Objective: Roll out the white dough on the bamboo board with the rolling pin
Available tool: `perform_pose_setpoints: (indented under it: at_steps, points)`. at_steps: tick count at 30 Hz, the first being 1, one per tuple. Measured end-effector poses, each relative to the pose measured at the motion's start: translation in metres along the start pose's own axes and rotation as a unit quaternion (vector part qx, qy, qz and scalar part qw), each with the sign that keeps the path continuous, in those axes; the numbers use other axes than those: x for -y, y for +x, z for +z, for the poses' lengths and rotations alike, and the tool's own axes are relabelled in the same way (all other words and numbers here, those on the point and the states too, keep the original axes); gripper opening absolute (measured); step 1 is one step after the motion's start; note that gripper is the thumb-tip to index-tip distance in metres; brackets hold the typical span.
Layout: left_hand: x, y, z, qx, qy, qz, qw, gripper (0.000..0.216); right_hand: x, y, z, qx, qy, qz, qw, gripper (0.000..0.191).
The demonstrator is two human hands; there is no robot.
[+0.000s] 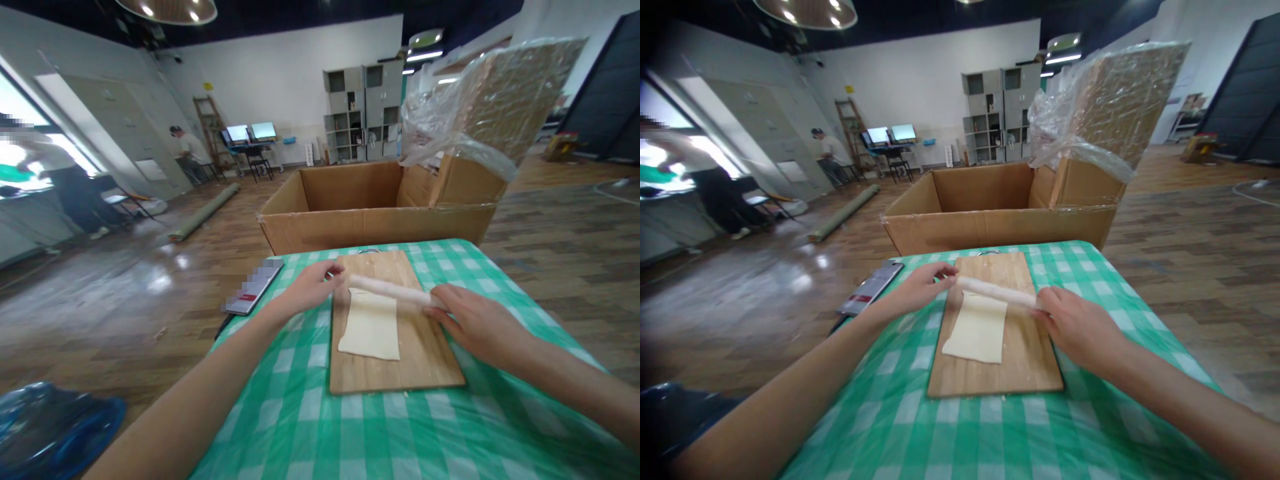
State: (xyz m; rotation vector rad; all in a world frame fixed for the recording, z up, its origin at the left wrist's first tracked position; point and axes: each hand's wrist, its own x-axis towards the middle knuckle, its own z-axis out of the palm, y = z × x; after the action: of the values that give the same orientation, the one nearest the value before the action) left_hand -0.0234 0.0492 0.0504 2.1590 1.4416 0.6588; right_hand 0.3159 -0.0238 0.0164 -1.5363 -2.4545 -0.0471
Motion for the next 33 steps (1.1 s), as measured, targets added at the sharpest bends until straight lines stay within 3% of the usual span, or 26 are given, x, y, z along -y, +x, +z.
perform_pose_setpoints:
  at_steps: [4, 8, 12, 15, 18, 20, 22, 26, 31, 33]
  points:
    - [-0.01, 0.015, 0.017, 0.109, 0.049, 0.008, 0.993, 0.029, -0.039, -0.009, -0.012, 0.063, -0.036, 0.137, 0.988, 0.037]
    - [-0.019, 0.025, 0.022, 0.169, 0.112, -0.023, 0.979, 0.026, -0.048, -0.01, -0.01, 0.102, -0.093, 0.188, 0.972, 0.045]
    - [-0.017, 0.021, 0.024, 0.113, 0.061, -0.007, 0.992, 0.016, -0.035, 0.002, -0.014, 0.123, -0.075, 0.161, 0.976, 0.058]
    - [-0.018, 0.012, 0.032, 0.057, -0.056, 0.015, 0.997, 0.018, -0.018, 0.026, -0.025, 0.064, -0.038, 0.14, 0.987, 0.065]
    - [-0.025, 0.003, 0.044, -0.003, -0.206, 0.007, 0.979, 0.025, 0.004, 0.059, -0.028, -0.018, 0.124, 0.026, 0.992, 0.047]
    - [-0.03, -0.002, 0.053, -0.024, -0.285, -0.002, 0.958, 0.031, 0.02, 0.079, -0.021, -0.025, 0.242, -0.068, 0.968, 0.041]
    - [-0.032, -0.006, 0.061, -0.032, -0.338, -0.02, 0.94, 0.038, 0.033, 0.091, -0.007, -0.032, 0.321, -0.117, 0.939, 0.037]
    - [-0.024, -0.011, 0.073, -0.018, -0.383, -0.079, 0.92, 0.043, 0.04, 0.097, 0.021, -0.027, 0.414, -0.09, 0.905, 0.033]
    - [-0.018, -0.01, 0.079, -0.06, -0.385, -0.063, 0.919, 0.034, 0.041, 0.091, 0.034, 0.006, 0.504, -0.035, 0.863, 0.029]
    - [-0.018, -0.01, 0.08, -0.072, -0.378, -0.058, 0.921, 0.03, 0.044, 0.09, 0.034, 0.005, 0.511, -0.024, 0.859, 0.029]
